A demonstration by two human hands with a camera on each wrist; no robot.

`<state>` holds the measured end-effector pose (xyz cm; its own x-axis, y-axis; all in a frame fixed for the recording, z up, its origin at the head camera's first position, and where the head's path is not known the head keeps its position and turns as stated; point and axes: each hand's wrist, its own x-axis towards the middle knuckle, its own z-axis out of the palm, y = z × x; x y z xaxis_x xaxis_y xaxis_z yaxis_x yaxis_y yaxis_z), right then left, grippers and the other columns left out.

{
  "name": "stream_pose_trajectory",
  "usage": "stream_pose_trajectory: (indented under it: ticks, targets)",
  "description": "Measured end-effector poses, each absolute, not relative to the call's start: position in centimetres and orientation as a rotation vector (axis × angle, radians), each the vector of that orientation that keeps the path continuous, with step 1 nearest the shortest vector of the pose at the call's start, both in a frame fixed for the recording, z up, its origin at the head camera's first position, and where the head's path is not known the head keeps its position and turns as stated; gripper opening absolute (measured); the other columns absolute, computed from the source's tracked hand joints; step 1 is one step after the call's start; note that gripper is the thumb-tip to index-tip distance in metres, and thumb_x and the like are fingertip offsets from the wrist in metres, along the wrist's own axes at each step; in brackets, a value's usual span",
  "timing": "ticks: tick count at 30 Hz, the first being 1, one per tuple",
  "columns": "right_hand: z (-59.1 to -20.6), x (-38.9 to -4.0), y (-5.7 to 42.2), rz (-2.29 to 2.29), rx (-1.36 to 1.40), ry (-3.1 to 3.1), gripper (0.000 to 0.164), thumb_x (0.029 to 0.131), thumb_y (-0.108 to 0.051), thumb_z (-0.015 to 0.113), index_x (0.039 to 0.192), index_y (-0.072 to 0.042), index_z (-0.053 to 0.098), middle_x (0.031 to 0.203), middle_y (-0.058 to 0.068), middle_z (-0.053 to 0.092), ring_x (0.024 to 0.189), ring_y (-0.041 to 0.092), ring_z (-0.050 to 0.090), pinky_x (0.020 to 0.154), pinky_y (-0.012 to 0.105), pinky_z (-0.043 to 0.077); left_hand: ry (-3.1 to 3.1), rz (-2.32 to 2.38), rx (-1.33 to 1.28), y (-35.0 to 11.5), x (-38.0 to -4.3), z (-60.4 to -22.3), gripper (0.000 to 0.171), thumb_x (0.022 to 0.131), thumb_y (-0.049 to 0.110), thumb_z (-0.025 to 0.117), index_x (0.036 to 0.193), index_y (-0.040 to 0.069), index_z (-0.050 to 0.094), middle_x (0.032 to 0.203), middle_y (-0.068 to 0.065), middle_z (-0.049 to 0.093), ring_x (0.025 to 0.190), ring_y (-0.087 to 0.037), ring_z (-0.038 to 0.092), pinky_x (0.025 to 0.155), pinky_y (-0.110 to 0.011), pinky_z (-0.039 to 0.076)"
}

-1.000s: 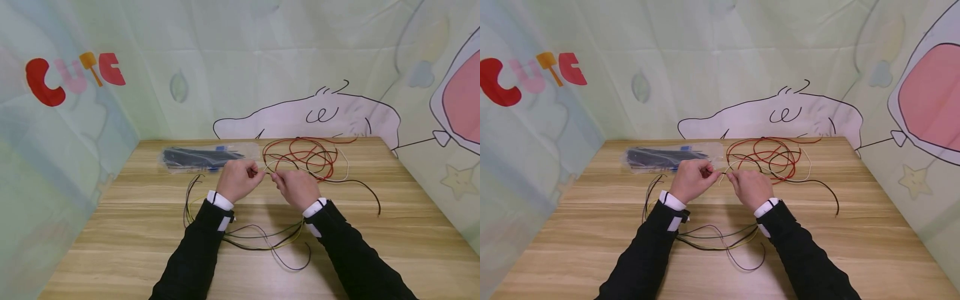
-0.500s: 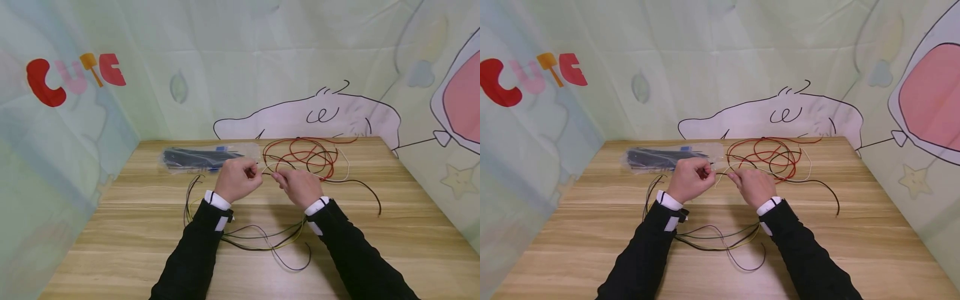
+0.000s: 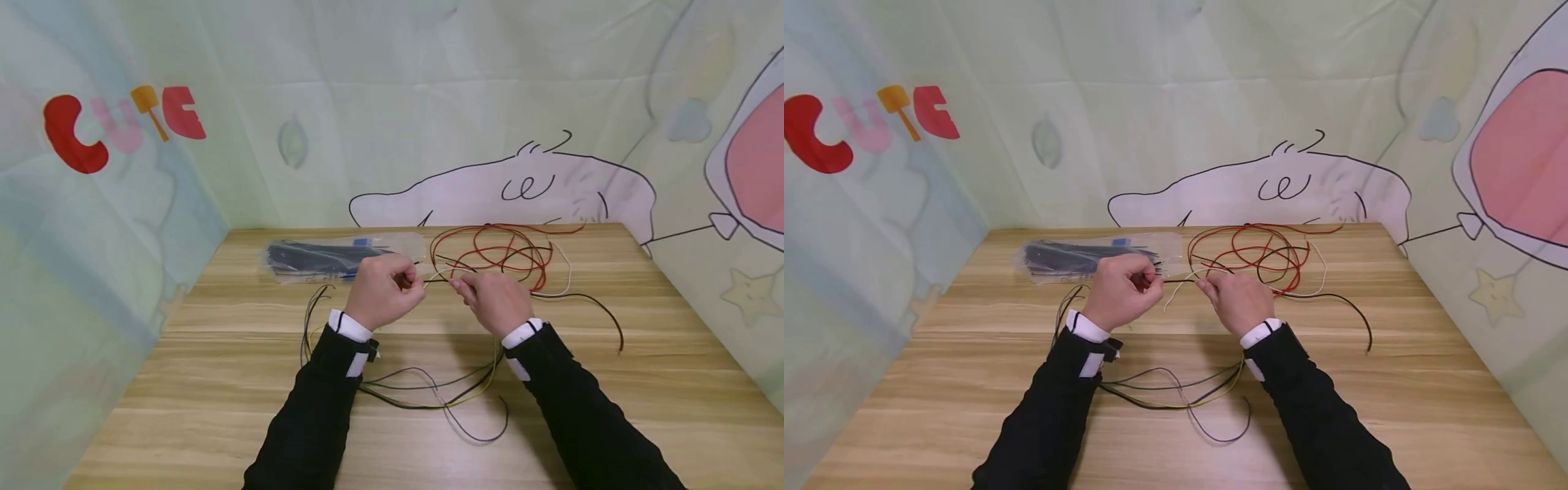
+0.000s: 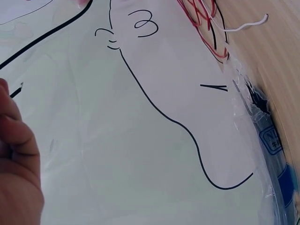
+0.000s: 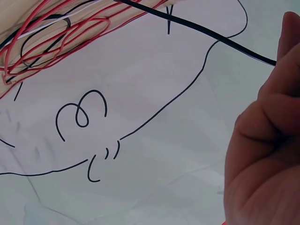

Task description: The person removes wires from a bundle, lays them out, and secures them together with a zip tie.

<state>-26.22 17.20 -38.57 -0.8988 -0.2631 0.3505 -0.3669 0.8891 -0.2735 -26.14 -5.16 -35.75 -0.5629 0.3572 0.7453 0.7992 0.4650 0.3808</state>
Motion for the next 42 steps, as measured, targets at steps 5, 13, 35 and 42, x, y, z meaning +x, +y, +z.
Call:
stream_pose_trajectory:
  ticks: [5, 13, 35, 42]
  targets:
    - [-38.5, -26.2, 17.3, 0.489, 0.464, -2.755, 0.036, 0.105, -0.035, 0.062, 0.075, -0.014, 0.067, 0.054, -0.003, 0.047, 0.046, 0.017, 0.042, 0.042, 0.031, 0.027, -2.119, -0.983, -0.998, -5.0, -26.0, -35.5, 0.021, 0.079, -0.004, 0.069, 0.066, 0.01, 0.06, 0.064, 0.0, 0.059, 0.056, -0.01, 0.056, 0.056, -0.022, 0.046]
    - [-38.3, -26.2, 17.4, 0.518, 0.47, -2.747, 0.035, 0.104, -0.033, 0.063, 0.077, -0.013, 0.07, 0.054, -0.003, 0.046, 0.046, 0.016, 0.039, 0.043, 0.031, 0.025, -2.087, -0.987, -1.014, -5.4, -25.9, -35.3, 0.02, 0.08, -0.003, 0.068, 0.066, 0.01, 0.061, 0.064, 0.0, 0.058, 0.055, -0.009, 0.054, 0.055, -0.022, 0.046]
    - [-38.1, -26.8, 19.6, 0.516, 0.344, -2.854, 0.035, 0.106, -0.033, 0.06, 0.081, -0.012, 0.07, 0.061, 0.0, 0.051, 0.057, 0.021, 0.051, 0.047, 0.034, 0.032, -1.793, -1.256, -0.959, -7.6, -25.0, -33.1, 0.025, 0.08, -0.006, 0.066, 0.062, 0.006, 0.053, 0.059, -0.005, 0.054, 0.047, -0.012, 0.047, 0.046, -0.028, 0.04]
    - [-38.2, -27.0, 19.7, 0.53, 0.319, -2.867, 0.032, 0.107, -0.034, 0.059, 0.093, -0.01, 0.075, 0.063, 0.0, 0.052, 0.058, 0.021, 0.051, 0.047, 0.034, 0.03, -1.77, -1.281, -0.918, -8.0, -24.8, -32.7, 0.025, 0.08, -0.003, 0.066, 0.061, 0.006, 0.053, 0.058, -0.005, 0.053, 0.047, -0.014, 0.046, 0.046, -0.027, 0.04]
